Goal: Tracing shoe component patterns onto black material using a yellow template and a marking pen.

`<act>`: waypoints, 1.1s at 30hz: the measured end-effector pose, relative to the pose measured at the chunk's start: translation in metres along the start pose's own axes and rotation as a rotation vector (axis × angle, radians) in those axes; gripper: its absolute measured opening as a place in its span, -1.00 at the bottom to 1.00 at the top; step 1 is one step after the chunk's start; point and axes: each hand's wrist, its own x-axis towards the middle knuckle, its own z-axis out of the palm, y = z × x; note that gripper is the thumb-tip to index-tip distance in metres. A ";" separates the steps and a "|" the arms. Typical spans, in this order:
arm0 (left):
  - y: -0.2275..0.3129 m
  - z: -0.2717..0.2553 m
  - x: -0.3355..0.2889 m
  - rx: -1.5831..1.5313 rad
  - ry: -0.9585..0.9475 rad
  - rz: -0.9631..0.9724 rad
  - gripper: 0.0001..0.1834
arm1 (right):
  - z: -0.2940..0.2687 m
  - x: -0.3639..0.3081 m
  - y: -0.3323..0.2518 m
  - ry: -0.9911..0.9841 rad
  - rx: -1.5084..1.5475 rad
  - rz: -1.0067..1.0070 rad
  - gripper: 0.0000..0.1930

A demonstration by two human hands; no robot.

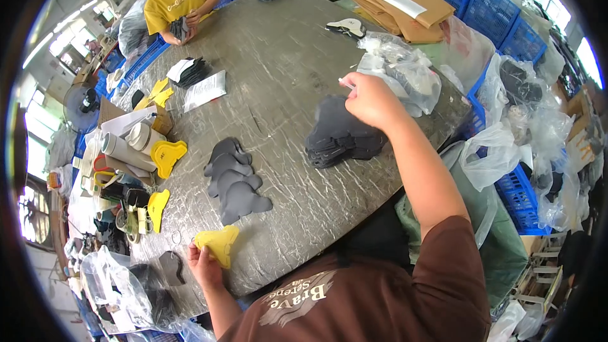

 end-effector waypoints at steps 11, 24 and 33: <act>0.004 -0.020 0.008 -0.222 0.019 -0.108 -0.72 | 0.222 -0.077 -0.060 -0.284 -0.229 -0.690 -0.72; 0.008 -0.024 0.009 -0.303 -0.001 -0.162 -0.65 | 0.201 -0.117 -0.033 -0.344 -0.227 -0.766 -0.66; 0.020 0.066 0.004 0.723 0.020 -0.287 -0.56 | 0.171 -0.142 -0.015 -0.319 -0.100 -0.526 -0.39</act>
